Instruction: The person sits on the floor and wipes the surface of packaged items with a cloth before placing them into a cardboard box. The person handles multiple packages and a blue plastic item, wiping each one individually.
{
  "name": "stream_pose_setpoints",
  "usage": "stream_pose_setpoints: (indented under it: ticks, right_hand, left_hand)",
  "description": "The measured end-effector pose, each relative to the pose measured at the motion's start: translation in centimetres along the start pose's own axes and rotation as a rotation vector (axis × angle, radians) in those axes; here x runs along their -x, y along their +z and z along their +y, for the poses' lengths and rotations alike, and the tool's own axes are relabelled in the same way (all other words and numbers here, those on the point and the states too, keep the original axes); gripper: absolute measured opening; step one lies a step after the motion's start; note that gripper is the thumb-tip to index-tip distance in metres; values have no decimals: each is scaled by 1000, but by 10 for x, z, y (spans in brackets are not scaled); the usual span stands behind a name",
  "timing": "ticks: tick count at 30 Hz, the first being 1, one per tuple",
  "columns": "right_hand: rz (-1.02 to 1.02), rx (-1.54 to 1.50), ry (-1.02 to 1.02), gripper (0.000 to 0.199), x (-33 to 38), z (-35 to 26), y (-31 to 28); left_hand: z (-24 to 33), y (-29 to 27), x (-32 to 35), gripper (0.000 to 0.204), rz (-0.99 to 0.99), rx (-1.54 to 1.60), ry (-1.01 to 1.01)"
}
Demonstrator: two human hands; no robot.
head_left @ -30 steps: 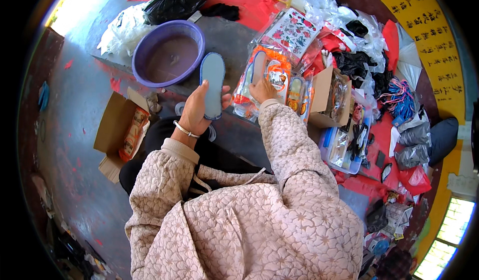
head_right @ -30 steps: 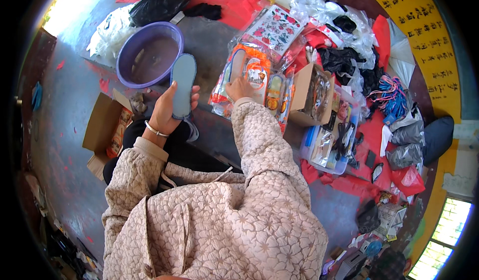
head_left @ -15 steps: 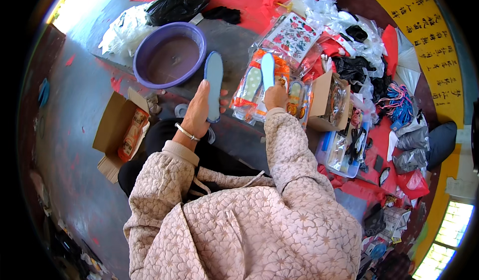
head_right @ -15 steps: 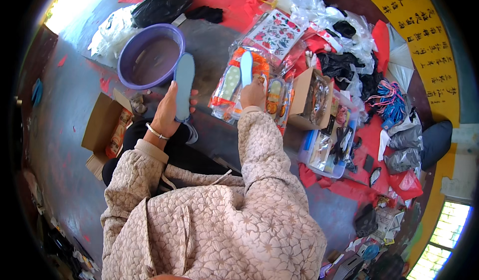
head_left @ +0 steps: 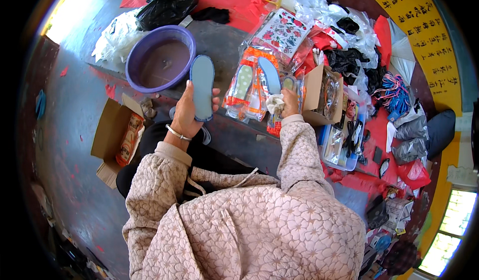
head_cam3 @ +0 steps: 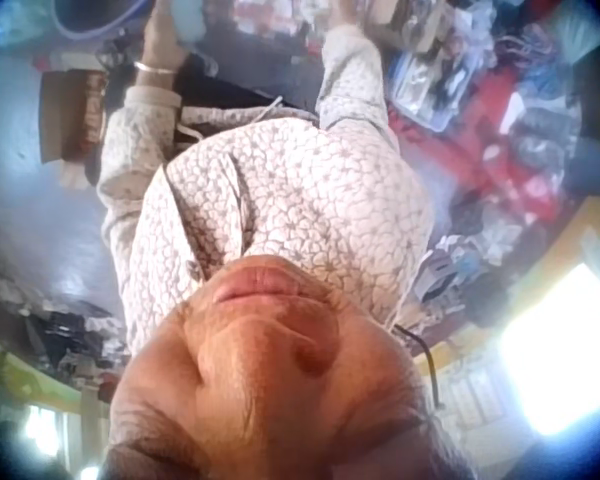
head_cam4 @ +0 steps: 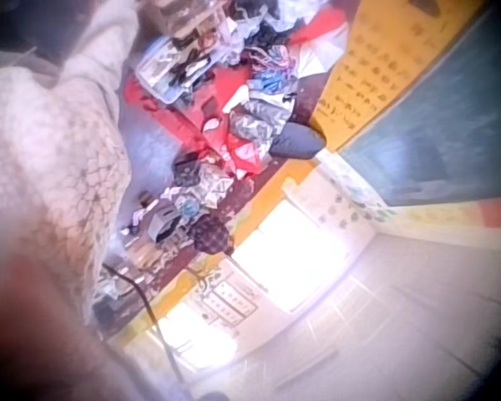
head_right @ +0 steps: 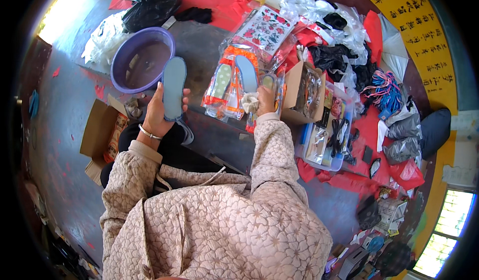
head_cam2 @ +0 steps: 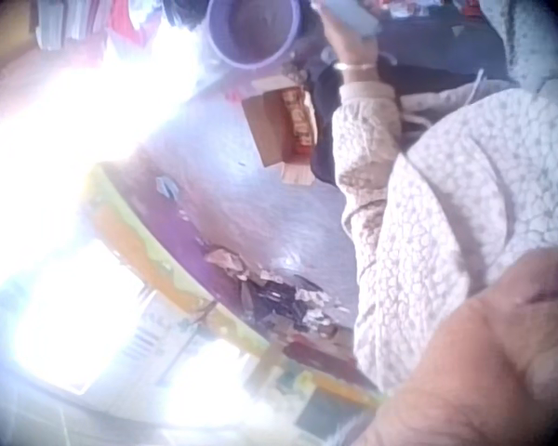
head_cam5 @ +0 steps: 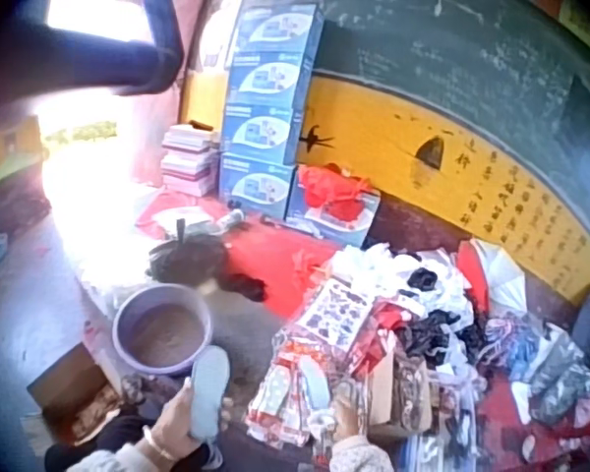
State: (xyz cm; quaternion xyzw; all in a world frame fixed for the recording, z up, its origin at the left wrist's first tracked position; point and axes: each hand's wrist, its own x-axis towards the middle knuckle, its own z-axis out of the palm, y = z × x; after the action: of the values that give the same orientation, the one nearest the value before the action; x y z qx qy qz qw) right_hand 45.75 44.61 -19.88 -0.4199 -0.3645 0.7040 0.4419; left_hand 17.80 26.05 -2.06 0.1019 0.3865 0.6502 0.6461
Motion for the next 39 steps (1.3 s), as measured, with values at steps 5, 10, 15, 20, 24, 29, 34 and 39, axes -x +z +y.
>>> stream_pose_setpoints:
  ticks: [5,10,15,20,24,29,34,39]
  right_hand:
    - [-30,-255,281,17,56,-36,62]
    - [-699,-755,425,34,99,-44,125]
    - [-867,-761,494,38,118,-37,158]
    - [-755,-639,589,30,121,-41,165]
    - [-479,-233,504,16,122,-48,179]
    - [-426,-90,445,12,122,-48,184]
    - [-447,37,466,11,118,-55,180]
    - [-449,187,481,12,124,-71,187]
  left_hand:
    - [1,-7,-1,56,-56,205,43]
    - [-1,3,-1,40,13,82,67]
    - [-3,0,3,35,-36,52,114]
    - [-4,-6,0,36,-88,20,116]
    - [-3,-6,-1,34,-173,31,105]
    - [-2,-7,0,34,-188,-1,87]
    - [1,-4,3,36,-202,19,54]
    - [0,-4,3,41,-218,-53,65]
